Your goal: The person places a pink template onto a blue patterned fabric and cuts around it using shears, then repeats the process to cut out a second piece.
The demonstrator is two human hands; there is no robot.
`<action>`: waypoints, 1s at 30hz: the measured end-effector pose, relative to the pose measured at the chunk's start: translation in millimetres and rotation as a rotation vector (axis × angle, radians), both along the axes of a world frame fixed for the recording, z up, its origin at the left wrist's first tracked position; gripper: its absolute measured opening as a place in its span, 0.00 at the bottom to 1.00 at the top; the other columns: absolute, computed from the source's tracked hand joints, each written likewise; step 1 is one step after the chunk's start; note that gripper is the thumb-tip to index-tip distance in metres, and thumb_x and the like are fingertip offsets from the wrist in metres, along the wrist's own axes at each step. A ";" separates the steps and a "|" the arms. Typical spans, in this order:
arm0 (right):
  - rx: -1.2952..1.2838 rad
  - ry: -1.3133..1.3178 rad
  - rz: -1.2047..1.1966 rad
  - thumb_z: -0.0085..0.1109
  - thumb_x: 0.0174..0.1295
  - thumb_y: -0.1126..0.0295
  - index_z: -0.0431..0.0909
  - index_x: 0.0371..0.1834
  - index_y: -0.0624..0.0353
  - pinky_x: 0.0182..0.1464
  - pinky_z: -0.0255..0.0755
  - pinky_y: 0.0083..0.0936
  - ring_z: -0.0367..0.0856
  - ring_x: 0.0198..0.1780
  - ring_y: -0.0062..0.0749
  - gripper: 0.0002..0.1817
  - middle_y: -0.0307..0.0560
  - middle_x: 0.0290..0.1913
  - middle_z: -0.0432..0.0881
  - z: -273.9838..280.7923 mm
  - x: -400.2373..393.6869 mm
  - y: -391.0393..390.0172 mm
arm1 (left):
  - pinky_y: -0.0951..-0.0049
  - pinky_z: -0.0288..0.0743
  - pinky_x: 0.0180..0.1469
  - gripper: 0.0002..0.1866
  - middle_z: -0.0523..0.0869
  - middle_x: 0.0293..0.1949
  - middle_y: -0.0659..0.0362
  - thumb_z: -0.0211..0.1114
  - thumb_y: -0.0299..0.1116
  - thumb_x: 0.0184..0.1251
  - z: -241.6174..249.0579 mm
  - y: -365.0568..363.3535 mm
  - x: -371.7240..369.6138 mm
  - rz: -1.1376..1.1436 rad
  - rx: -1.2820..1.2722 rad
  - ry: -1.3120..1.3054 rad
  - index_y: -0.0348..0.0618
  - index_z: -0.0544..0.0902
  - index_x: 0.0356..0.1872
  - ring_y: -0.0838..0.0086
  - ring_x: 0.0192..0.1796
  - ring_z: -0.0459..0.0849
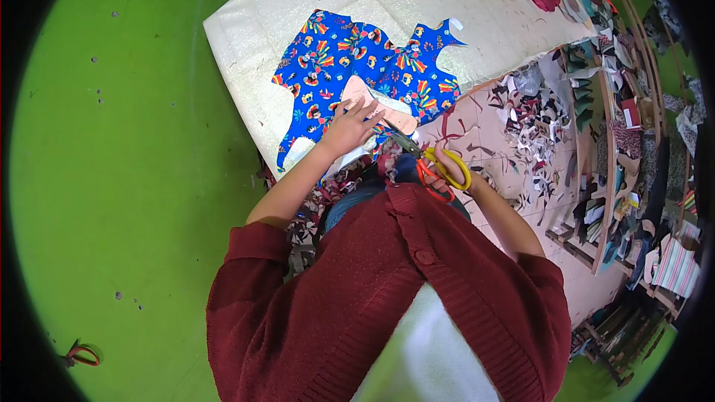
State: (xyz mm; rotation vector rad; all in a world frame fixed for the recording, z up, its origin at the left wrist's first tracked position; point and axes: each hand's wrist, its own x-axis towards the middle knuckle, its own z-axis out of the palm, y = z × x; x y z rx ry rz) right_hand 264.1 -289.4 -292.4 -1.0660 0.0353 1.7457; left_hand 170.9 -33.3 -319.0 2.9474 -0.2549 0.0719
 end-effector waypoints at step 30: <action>0.141 -0.111 0.164 0.26 0.54 0.34 0.64 0.31 0.54 0.08 0.54 0.08 0.58 0.09 0.11 0.32 0.34 0.14 0.64 -33.6 12.4 -12.6 | 0.46 0.39 0.58 0.16 0.64 0.60 0.57 0.57 0.38 0.55 12.4 6.8 -0.7 0.090 -0.412 0.193 0.67 0.74 0.46 0.60 0.64 0.58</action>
